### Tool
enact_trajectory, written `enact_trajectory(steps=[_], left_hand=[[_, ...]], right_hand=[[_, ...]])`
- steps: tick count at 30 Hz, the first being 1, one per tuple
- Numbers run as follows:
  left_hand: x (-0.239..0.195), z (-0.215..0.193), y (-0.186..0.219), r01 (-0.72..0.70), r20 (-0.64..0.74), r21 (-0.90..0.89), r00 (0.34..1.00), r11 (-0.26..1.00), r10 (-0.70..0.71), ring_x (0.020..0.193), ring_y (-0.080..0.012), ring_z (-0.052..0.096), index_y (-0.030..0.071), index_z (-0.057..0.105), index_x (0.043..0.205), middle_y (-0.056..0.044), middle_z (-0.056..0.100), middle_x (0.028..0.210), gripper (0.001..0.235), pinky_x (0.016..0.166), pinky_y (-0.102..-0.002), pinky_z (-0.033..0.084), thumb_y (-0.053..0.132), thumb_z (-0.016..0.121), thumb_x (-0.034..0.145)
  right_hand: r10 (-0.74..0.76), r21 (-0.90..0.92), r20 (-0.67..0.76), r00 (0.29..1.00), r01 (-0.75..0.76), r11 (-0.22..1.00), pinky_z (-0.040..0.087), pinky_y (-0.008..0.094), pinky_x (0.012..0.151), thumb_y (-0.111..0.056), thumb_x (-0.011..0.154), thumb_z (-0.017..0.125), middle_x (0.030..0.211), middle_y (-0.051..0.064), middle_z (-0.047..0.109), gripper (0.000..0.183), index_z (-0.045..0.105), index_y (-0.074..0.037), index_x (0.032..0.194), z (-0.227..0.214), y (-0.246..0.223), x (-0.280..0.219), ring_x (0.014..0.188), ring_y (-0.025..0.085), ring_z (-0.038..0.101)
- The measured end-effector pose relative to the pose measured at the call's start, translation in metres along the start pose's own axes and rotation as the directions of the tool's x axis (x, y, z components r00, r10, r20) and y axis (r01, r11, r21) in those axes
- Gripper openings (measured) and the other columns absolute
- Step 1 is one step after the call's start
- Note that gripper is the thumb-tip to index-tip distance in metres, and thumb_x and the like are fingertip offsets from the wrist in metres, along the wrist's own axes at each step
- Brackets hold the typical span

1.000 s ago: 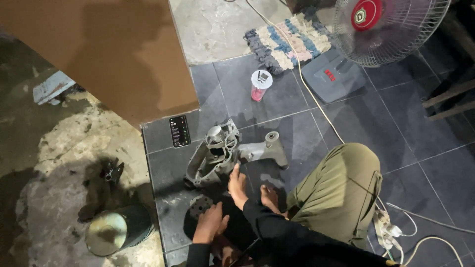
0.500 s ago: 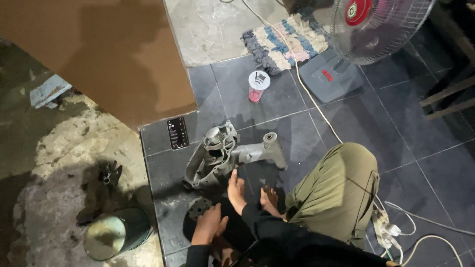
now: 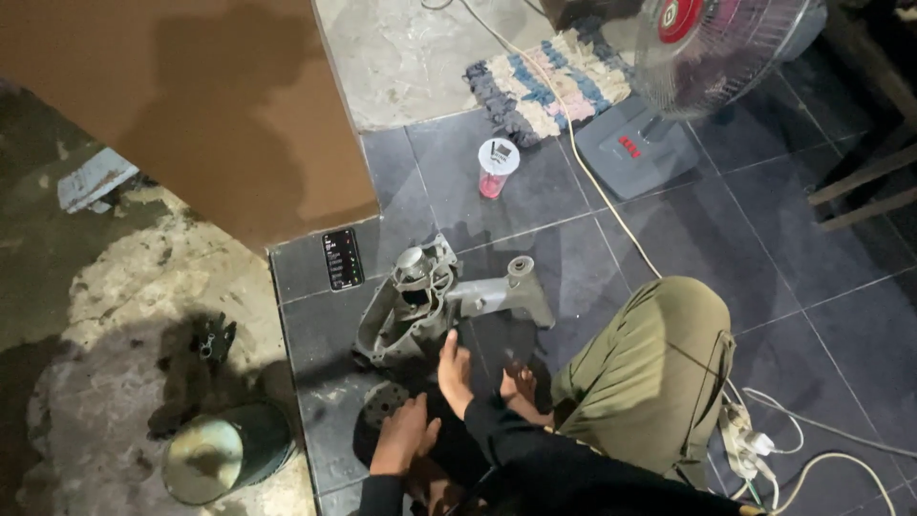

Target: The person sits on the floor and uses a small tool to scrape and clean the surface of a grey metal part. They repeatedly rub the tool against the metal, occasionally pausing to inspect the surface.

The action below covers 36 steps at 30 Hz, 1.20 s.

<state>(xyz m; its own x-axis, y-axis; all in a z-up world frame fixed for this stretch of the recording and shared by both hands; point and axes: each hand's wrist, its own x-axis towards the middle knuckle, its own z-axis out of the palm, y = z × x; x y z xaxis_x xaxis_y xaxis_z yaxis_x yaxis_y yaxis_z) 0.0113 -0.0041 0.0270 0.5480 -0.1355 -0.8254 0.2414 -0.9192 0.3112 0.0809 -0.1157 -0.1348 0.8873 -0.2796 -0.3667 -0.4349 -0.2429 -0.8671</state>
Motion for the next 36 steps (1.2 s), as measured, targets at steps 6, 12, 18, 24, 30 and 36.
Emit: enact_trajectory(steps=[6,12,18,24,30,36], left_hand=[[0.011,0.012,-0.007,-0.005,-0.060,0.020,0.998,1.000,0.006,0.133,-0.0392,0.053,0.011,0.031,0.157,-0.017,0.050,0.148,0.061,0.107,-0.057,0.044,0.042,0.048,0.107],[0.007,0.005,-0.002,0.026,-0.024,0.013,0.999,1.000,-0.026,0.136,-0.0354,0.051,0.011,0.029,0.159,-0.014,0.049,0.151,0.064,0.111,-0.055,0.042,0.043,0.047,0.107],[0.014,0.016,-0.010,-0.047,-0.095,0.015,0.994,0.999,0.049,0.129,-0.0402,0.055,0.009,0.032,0.156,-0.017,0.053,0.144,0.061,0.104,-0.058,0.044,0.041,0.047,0.107],[0.012,0.013,-0.008,-0.007,-0.036,0.013,0.999,1.000,0.008,0.135,-0.0369,0.051,0.009,0.029,0.159,-0.016,0.049,0.150,0.064,0.108,-0.055,0.044,0.042,0.048,0.108],[0.005,0.007,-0.002,-0.021,-0.055,0.025,0.998,0.999,0.023,0.132,-0.0378,0.052,0.008,0.032,0.156,-0.017,0.051,0.147,0.060,0.105,-0.057,0.045,0.041,0.048,0.108],[0.006,0.009,-0.006,-0.011,-0.011,0.020,1.000,1.000,0.011,0.133,-0.0357,0.052,0.008,0.028,0.160,-0.015,0.048,0.150,0.063,0.105,-0.054,0.046,0.039,0.047,0.109]], right_hand=[[0.028,0.025,-0.018,0.999,-0.027,0.999,0.024,0.046,0.058,-0.067,0.103,0.030,0.051,0.004,0.035,0.069,0.031,-0.018,0.056,-0.006,-0.013,0.008,0.049,0.025,0.035],[-0.002,-0.092,-0.022,1.000,0.000,0.996,0.028,0.046,0.061,-0.065,0.105,0.025,0.053,0.006,0.035,0.068,0.031,-0.016,0.057,0.001,-0.003,0.011,0.053,0.025,0.039],[-0.031,0.025,-0.013,0.999,0.031,0.999,0.019,0.047,0.059,-0.064,0.106,0.031,0.055,0.005,0.031,0.065,0.031,-0.018,0.060,0.001,0.007,0.013,0.052,0.024,0.032],[-0.014,0.010,0.024,1.000,0.014,1.000,0.023,0.046,0.060,-0.063,0.107,0.028,0.054,0.005,0.029,0.066,0.027,-0.018,0.059,-0.003,-0.009,0.002,0.051,0.023,0.032],[0.088,-0.112,-0.108,0.990,-0.100,0.989,0.047,0.052,0.077,-0.064,0.101,0.033,0.066,0.016,0.070,0.074,0.065,-0.011,0.060,0.007,0.023,0.006,0.076,0.043,0.070],[0.143,-0.015,0.094,0.985,-0.143,0.990,0.024,0.042,0.059,-0.067,0.105,0.026,0.051,0.003,0.032,0.067,0.026,-0.019,0.059,-0.006,-0.015,-0.017,0.048,0.020,0.033]])
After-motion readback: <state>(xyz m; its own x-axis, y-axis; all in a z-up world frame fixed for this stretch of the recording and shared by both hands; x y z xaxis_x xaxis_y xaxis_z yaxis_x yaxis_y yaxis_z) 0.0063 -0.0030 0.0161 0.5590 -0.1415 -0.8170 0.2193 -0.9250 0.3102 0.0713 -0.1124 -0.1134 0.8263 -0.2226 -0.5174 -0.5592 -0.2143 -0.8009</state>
